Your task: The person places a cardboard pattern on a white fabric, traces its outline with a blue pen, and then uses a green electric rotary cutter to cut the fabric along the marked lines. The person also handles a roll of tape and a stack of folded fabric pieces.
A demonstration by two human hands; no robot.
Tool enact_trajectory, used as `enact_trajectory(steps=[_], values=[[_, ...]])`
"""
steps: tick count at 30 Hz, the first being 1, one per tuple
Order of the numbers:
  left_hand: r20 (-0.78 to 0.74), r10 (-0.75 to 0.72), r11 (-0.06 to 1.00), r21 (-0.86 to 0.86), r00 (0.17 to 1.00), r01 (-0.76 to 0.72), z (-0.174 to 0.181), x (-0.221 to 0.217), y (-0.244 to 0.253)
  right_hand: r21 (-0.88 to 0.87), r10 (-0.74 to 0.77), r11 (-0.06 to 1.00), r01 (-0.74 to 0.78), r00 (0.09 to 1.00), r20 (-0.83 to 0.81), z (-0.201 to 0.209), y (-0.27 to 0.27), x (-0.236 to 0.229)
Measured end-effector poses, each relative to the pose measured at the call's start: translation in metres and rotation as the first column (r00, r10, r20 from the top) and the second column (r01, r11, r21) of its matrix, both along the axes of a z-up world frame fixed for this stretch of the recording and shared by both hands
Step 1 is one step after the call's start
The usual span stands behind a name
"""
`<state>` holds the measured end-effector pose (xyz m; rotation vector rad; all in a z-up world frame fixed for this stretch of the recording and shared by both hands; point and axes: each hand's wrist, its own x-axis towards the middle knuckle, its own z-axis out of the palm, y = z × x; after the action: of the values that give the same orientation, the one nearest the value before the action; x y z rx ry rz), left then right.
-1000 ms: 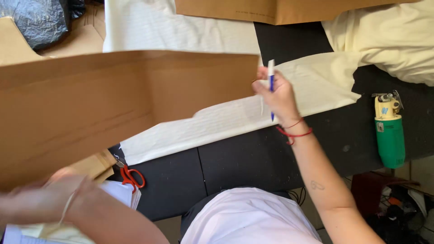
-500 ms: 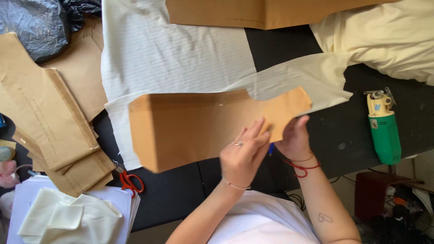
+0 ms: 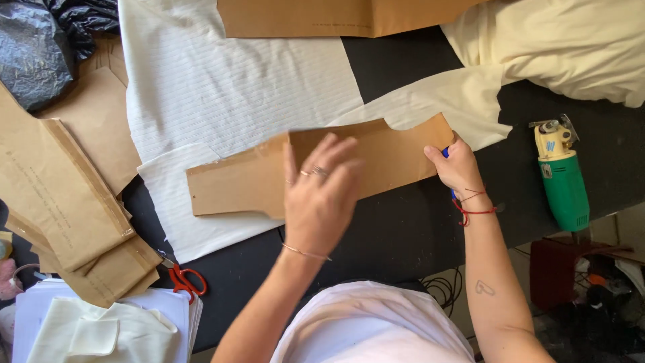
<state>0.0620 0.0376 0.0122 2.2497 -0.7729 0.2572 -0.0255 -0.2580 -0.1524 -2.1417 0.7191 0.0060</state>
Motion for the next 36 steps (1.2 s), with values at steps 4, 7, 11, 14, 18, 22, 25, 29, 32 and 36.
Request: enact_trajectory(steps=[4,7,11,14,18,22,25,29,32,36], values=[[-0.258,0.129,0.869,0.494,0.958,0.016,-0.06,0.034,0.031,0.024,-0.073,0.997,0.075,0.996,-0.052,0.065,0.037,0.038],[-0.234,0.052,0.945,0.326,0.971,0.028,-0.061,0.006,0.026,0.013,-0.064,0.998,0.065,0.996,-0.066,0.043,0.022,0.027],[0.046,0.146,0.932,0.328,0.988,-0.153,-0.069,0.004,0.032,-0.024,-0.041,0.999,0.04,0.998,-0.053,0.031,0.022,0.018],[0.114,0.255,0.911,0.304,0.96,-0.278,-0.079,0.023,0.044,0.119,-0.217,0.967,0.224,0.974,-0.073,0.025,0.019,0.016],[0.198,0.234,0.88,0.372,0.952,-0.294,-0.118,0.05,0.062,0.327,-0.27,0.906,0.27,0.962,-0.046,0.042,0.037,0.029],[0.177,0.224,0.888,0.369,0.958,-0.276,-0.152,0.065,0.077,0.347,-0.255,0.909,0.233,0.967,0.018,0.03,0.051,0.032],[0.148,0.283,0.909,0.274,0.948,-0.314,-0.14,0.055,0.076,-0.03,-0.143,0.989,0.144,0.989,0.033,0.006,0.035,0.032],[0.212,0.287,0.901,0.272,0.934,-0.339,-0.161,0.049,0.07,-0.085,-0.207,0.975,0.206,0.978,-0.011,0.018,0.04,0.032],[0.253,0.325,0.881,0.271,0.911,-0.389,-0.163,0.046,0.071,-0.144,-0.202,0.97,0.197,0.979,-0.022,0.011,0.034,0.027],[0.215,0.335,0.891,0.245,0.917,-0.383,-0.146,0.045,0.069,-0.151,-0.236,0.961,0.232,0.972,-0.01,0.003,0.025,0.024]])
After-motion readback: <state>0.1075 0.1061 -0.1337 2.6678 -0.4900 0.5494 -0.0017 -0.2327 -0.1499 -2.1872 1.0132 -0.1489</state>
